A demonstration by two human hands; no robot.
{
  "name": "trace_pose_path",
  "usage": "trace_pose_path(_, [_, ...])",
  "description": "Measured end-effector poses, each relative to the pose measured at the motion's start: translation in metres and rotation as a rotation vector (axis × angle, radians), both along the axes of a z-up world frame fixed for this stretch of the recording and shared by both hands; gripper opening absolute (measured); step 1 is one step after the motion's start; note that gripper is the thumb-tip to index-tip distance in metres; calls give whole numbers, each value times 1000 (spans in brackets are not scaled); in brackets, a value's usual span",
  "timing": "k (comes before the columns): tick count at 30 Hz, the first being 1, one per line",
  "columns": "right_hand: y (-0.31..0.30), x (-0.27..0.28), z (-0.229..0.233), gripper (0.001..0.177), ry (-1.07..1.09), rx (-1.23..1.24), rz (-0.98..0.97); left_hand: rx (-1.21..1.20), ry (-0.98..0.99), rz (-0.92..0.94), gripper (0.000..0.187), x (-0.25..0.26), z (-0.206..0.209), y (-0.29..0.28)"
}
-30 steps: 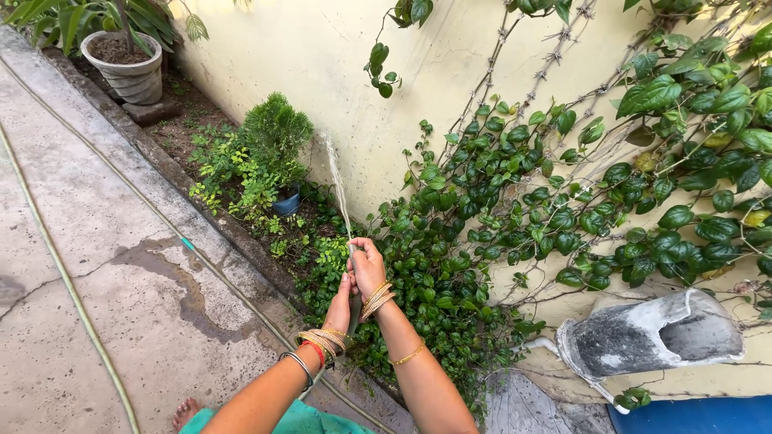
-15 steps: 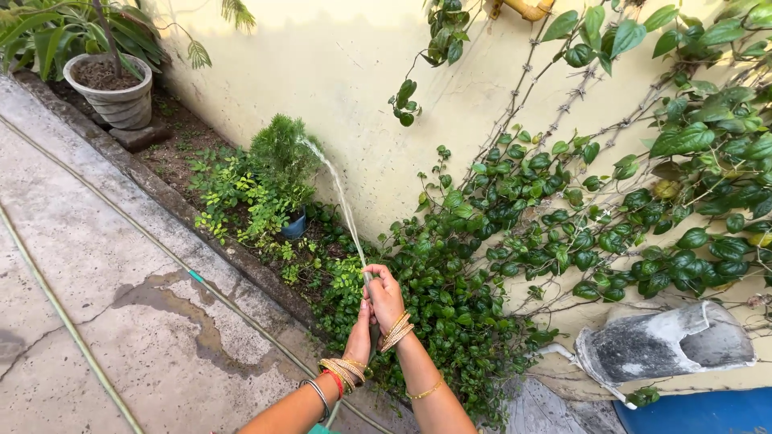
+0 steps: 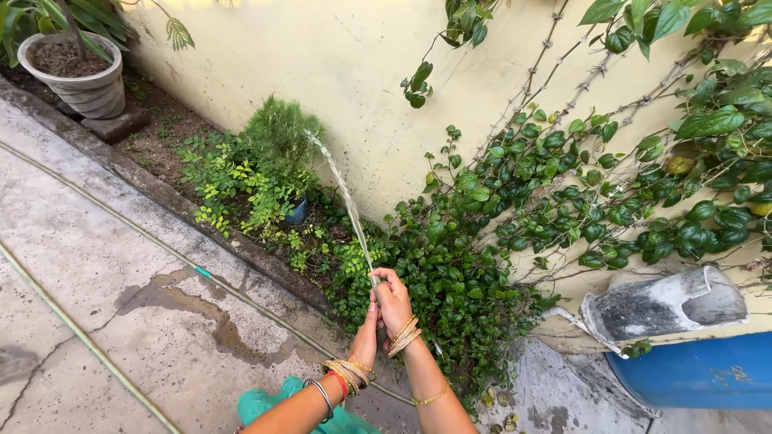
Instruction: Watering plants using a garden hose in a garden area.
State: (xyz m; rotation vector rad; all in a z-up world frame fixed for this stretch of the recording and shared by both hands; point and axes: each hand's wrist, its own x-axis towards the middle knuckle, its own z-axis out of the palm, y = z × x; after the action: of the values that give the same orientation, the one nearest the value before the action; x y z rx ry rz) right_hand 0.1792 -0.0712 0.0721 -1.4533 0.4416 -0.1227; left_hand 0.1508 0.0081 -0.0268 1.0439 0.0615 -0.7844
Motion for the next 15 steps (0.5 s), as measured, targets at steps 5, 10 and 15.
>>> trace_pose_path(5, [11,20,7,25,51,-24,19,31,16,64,66,14,-12,-1])
trace_pose_path(10, [11,35,-26,23,48,-1,-40,147,-62,95,70,32,-25,7])
trace_pose_path(15, [6,38,-62,19,80,57,-113,320,-43,41,85,34,-25,14])
